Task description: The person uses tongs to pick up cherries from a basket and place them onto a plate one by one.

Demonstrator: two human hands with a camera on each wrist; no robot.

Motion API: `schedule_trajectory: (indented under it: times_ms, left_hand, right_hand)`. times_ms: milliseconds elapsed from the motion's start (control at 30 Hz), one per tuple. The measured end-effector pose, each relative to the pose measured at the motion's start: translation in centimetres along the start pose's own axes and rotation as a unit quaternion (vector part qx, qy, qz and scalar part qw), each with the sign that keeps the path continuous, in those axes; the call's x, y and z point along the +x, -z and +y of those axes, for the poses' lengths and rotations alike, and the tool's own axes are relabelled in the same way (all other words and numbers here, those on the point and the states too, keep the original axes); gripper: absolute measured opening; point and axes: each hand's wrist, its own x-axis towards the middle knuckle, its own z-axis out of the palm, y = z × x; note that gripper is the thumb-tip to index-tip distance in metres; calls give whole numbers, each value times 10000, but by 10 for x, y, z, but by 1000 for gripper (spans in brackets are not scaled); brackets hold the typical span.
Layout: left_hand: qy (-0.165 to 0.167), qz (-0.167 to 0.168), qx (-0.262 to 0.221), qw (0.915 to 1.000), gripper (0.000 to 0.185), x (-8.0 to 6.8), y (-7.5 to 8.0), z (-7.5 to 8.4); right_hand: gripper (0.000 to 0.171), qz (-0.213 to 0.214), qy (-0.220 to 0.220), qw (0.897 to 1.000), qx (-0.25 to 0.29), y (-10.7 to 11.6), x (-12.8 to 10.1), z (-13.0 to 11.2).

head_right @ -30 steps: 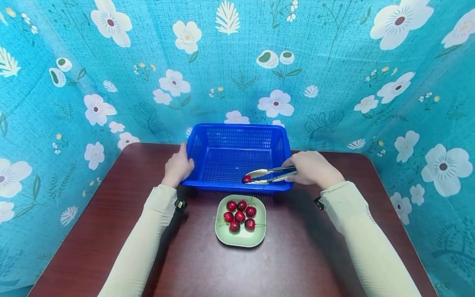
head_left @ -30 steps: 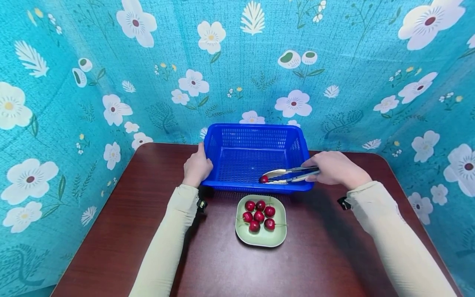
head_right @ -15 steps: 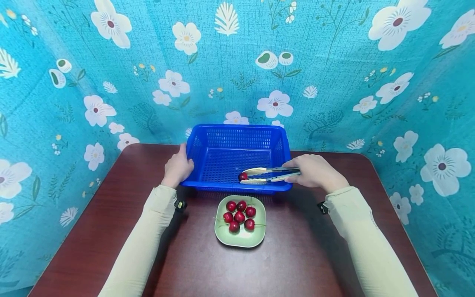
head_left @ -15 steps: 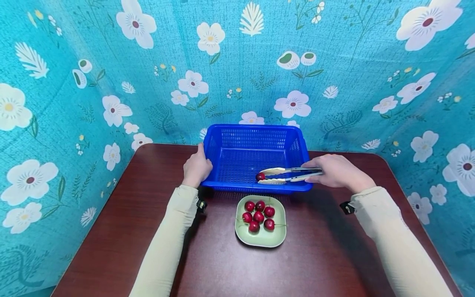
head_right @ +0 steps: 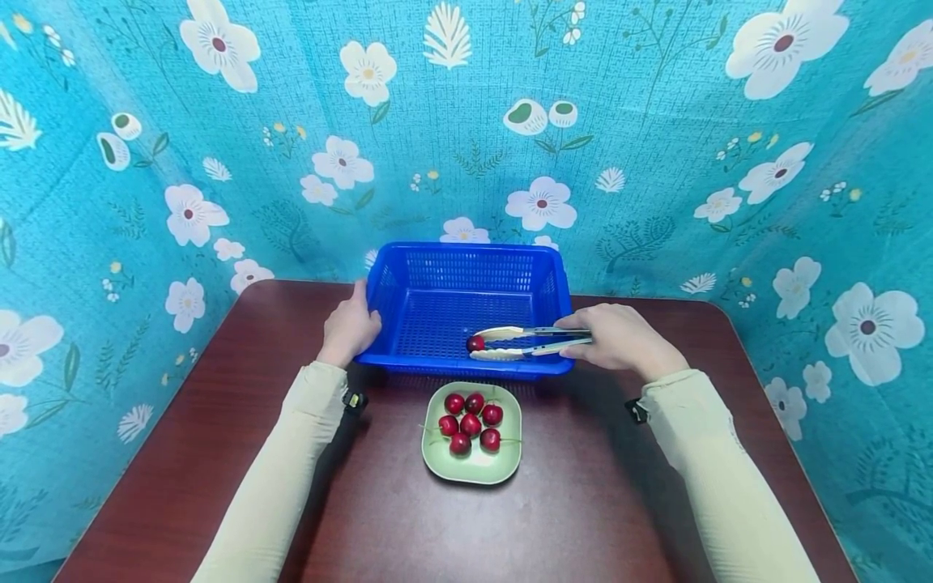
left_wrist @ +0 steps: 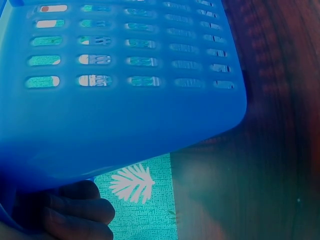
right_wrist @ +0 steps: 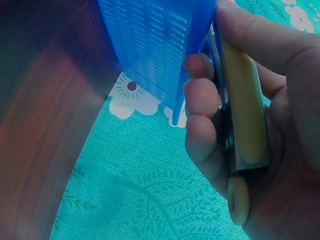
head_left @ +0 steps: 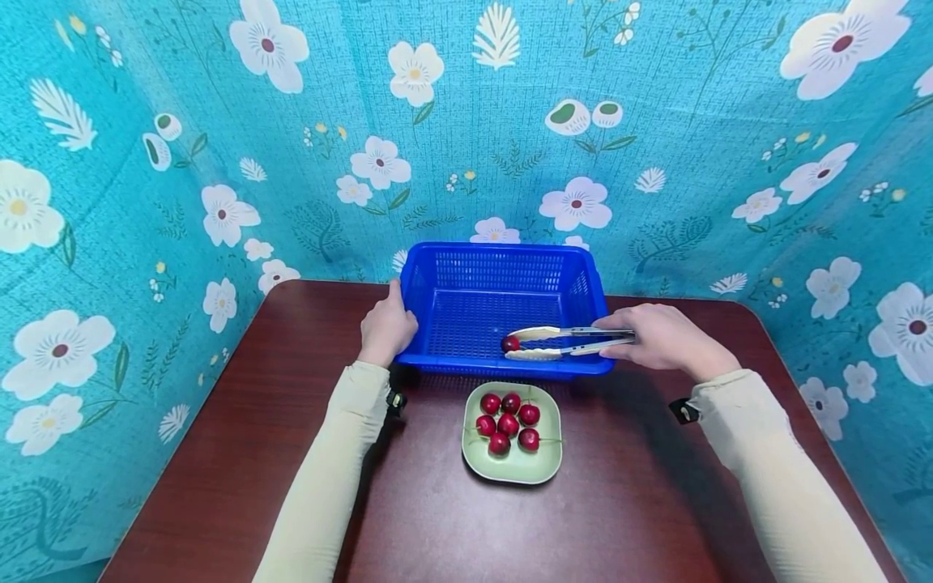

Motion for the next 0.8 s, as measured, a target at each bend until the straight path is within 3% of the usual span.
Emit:
schedule_trajectory:
  times_ms: [800]
  left_hand:
    - [19,-35,-11,10000,70,1,1,1]
  right_hand:
    - [53,252,29,9997,52,0,-6,5]
